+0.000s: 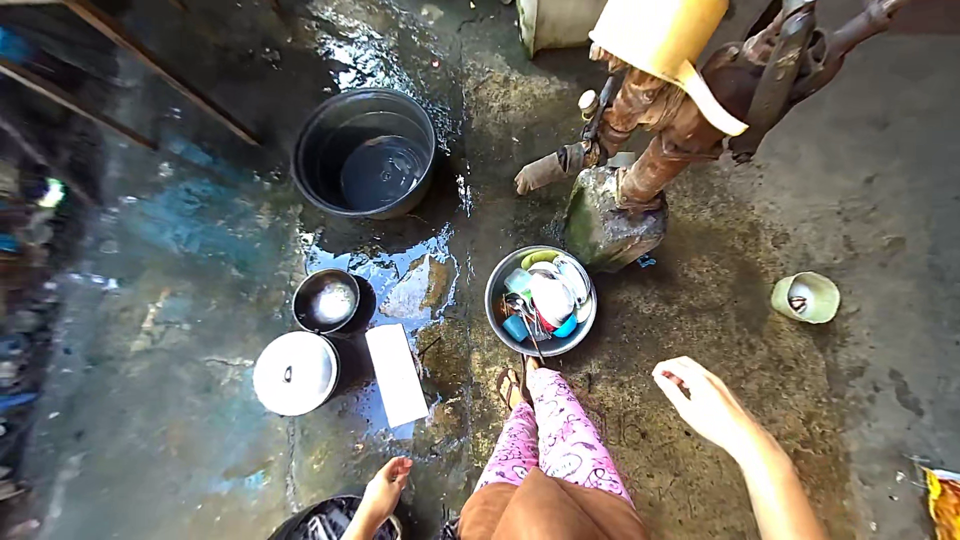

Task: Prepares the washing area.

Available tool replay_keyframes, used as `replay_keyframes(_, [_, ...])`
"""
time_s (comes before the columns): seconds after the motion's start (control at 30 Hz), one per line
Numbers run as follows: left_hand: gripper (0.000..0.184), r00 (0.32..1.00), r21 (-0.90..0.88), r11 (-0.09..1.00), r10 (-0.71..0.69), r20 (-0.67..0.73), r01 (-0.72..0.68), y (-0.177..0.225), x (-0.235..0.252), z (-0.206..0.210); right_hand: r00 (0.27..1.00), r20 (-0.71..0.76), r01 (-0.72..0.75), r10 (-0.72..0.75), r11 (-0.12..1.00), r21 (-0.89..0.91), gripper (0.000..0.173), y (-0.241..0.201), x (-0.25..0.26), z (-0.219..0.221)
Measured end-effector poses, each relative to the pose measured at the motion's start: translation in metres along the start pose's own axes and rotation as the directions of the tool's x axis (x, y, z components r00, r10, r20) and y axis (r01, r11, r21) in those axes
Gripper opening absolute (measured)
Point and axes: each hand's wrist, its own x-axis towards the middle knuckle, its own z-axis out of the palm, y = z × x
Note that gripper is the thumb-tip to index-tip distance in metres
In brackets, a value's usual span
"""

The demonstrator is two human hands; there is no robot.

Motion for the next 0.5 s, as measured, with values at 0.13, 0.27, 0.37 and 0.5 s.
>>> replay_keyframes(0.13, [0.035,1.0,0.023,1.0,0.016,-0.026,-0.016,0.012,-0.001,-0.009,0.987,0.147,-0.075,0.067,0.996,0.046,0.024,0.006,-0.007,0.032])
replay_keyframes(0.27, [0.034,0.998,0.042,0.998,0.051,-0.032,-0.05,0.019,0.0,-0.016,0.971,0.226,-0.097,0.075,0.992,0.087,0.025,0.0,-0.008,0.05])
replay_keyframes(0.37, [0.034,0.999,0.039,0.999,0.037,-0.033,-0.036,0.02,-0.002,-0.016,0.973,0.228,-0.066,0.037,0.991,0.12,0.025,-0.008,-0.005,0.058])
replay_keyframes(0.5, [0.035,0.999,0.022,0.999,0.043,-0.011,-0.043,0.01,0.001,-0.012,0.972,0.234,-0.058,0.03,0.992,0.115,0.026,-0.018,0.003,0.056])
